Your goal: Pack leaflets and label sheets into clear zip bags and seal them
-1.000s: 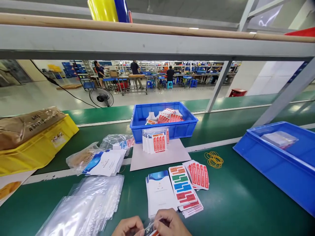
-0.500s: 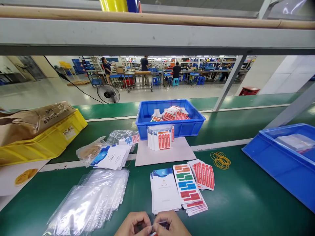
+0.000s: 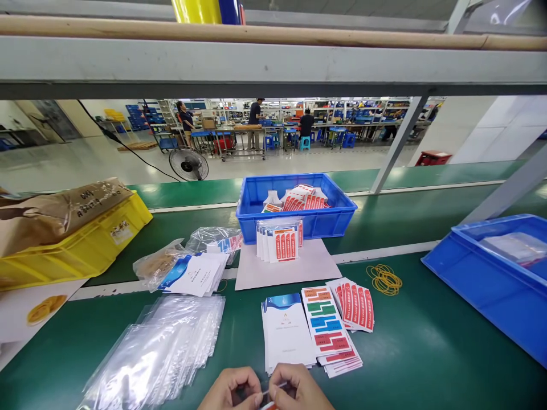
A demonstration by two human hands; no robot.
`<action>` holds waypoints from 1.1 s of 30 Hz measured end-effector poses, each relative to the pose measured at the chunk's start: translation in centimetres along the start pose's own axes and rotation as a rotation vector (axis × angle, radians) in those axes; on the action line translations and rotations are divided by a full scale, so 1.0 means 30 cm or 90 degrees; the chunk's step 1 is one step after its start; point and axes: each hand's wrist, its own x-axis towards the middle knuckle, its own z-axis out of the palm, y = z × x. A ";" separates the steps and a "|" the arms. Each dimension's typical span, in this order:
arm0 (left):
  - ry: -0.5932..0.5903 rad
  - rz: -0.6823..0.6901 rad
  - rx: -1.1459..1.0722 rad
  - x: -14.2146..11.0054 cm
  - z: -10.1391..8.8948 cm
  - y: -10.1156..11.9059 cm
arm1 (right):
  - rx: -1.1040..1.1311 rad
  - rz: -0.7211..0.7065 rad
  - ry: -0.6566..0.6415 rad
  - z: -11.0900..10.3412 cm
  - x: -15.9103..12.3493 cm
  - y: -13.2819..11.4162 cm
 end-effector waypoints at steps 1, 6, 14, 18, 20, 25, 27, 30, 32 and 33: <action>0.005 -0.002 0.006 -0.001 -0.005 0.006 | 0.015 -0.002 0.009 -0.004 0.003 -0.008; 0.059 -0.005 0.041 -0.020 -0.032 0.038 | 0.078 -0.037 0.019 -0.032 0.007 -0.046; 0.087 -0.016 -0.014 -0.051 -0.080 0.036 | 0.178 -0.006 0.031 -0.060 0.015 -0.066; 0.087 0.013 -0.008 -0.059 -0.095 0.029 | 0.170 -0.019 0.029 -0.054 0.012 -0.054; 0.084 0.018 -0.011 -0.060 -0.099 0.028 | 0.161 -0.025 0.025 -0.053 0.010 -0.052; 0.091 0.019 -0.069 -0.058 -0.102 0.042 | 0.176 -0.036 0.021 -0.056 0.005 -0.071; 0.089 0.024 -0.063 -0.060 -0.099 0.051 | 0.157 -0.042 0.021 -0.057 -0.001 -0.085; 0.086 0.035 0.005 -0.068 -0.086 0.064 | 0.113 -0.054 0.016 -0.054 -0.011 -0.101; 0.080 0.045 0.055 -0.074 -0.075 0.072 | 0.099 -0.056 0.010 -0.048 -0.016 -0.106; 0.075 0.050 0.073 -0.076 -0.070 0.075 | 0.097 -0.052 0.006 -0.045 -0.018 -0.107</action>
